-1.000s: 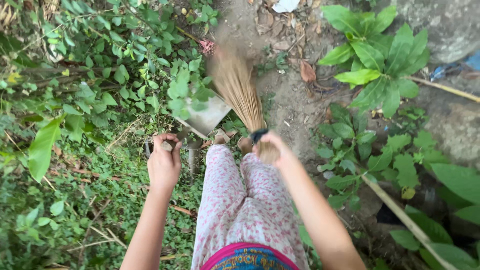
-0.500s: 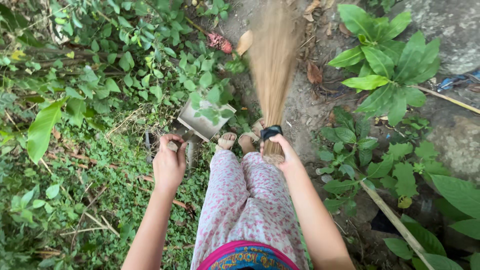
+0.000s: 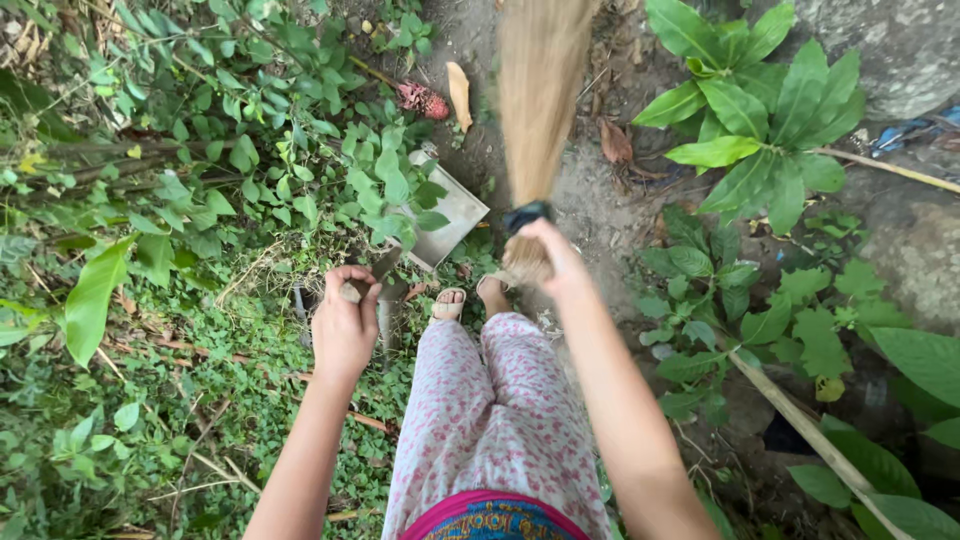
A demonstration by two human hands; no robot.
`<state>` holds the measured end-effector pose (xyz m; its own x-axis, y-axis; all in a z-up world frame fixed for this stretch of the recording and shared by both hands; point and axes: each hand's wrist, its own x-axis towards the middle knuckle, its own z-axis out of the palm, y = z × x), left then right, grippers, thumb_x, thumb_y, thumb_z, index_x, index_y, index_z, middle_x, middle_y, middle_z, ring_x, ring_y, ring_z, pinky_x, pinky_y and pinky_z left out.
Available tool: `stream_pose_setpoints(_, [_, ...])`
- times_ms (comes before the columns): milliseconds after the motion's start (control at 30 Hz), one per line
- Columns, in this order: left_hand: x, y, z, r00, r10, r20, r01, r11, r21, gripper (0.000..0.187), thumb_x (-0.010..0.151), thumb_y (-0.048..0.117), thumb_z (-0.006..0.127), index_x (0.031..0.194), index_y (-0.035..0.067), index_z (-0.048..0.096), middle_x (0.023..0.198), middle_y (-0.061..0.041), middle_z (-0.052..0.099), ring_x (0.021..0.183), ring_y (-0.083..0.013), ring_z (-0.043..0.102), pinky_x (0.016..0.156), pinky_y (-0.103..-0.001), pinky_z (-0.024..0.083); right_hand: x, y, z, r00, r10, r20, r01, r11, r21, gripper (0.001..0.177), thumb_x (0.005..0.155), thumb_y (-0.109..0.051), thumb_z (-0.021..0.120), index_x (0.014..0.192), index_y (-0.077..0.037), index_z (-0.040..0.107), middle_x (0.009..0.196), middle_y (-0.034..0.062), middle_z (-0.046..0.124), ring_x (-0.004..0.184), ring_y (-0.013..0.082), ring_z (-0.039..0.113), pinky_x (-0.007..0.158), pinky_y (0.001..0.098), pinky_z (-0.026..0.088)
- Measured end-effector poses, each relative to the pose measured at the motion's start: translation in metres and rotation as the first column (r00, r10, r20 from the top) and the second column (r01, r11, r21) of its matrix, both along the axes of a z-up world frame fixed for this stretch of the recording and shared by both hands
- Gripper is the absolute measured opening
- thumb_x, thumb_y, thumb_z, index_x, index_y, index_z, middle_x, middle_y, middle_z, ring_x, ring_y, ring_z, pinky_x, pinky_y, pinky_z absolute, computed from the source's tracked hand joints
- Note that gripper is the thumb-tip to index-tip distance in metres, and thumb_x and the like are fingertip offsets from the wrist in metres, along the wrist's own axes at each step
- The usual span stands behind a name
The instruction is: The person sweeps leaves and dirt from the ground into a dustpan using a stick broom, moving between different spots in an outdoor area.
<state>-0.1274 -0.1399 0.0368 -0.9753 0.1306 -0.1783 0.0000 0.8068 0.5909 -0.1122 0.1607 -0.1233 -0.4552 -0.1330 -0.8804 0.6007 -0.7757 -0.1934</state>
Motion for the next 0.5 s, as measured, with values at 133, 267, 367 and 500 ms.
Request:
stream_pose_setpoints(133, [-0.009,0.01,-0.002,0.997,0.009,0.078,-0.005,0.999,-0.052,0.022,0.098,0.011,0.067,0.113,0.007,0.052,0.107,-0.012,0.07,0.09,-0.0348,0.072,0.074,-0.042,0.056,-0.005,0.012,-0.028,0.997,-0.009,0.073,0.02,0.988,-0.151,0.049,0.078,-0.013,0.076,0.122,0.003,0.062,0.088,0.017,0.072,0.072,0.0268,0.07,0.066,0.0373,0.061])
stream_pose_setpoints(267, [-0.013,0.01,0.005,0.997,0.001,0.074,0.002,0.999,-0.038,0.026,0.097,0.011,0.067,0.115,0.006,0.049,0.109,-0.012,0.071,0.092,-0.0353,0.071,0.074,-0.043,0.055,-0.056,0.064,-0.067,0.985,-0.046,0.168,0.079,0.978,-0.193,0.052,0.077,-0.012,0.076,0.123,-0.003,0.054,0.099,0.019,0.067,0.081,0.0309,0.068,0.068,0.0393,0.063])
stream_pose_setpoints(367, [-0.014,0.006,0.006,0.998,0.011,0.062,-0.01,1.0,-0.027,0.024,0.098,0.012,0.066,0.115,0.007,0.05,0.108,-0.011,0.071,0.092,-0.0352,0.072,0.075,-0.042,0.055,-0.065,0.065,-0.046,0.982,0.188,-0.005,-0.188,0.982,0.004,0.057,0.076,-0.022,0.074,0.124,0.0,0.054,0.1,0.0201,0.064,0.08,0.0333,0.068,0.063,0.0436,0.065])
stream_pose_setpoints(500, [-0.016,0.004,0.005,0.999,0.023,0.024,-0.023,1.0,-0.008,0.026,0.098,0.012,0.067,0.116,0.006,0.049,0.108,-0.011,0.071,0.093,-0.0353,0.072,0.075,-0.043,0.055,-0.016,0.002,0.015,0.978,0.166,0.128,-0.206,0.874,0.44,0.071,0.067,-0.014,0.074,0.133,-0.012,0.047,0.102,0.0079,0.066,0.088,0.0235,0.071,0.071,0.0406,0.065])
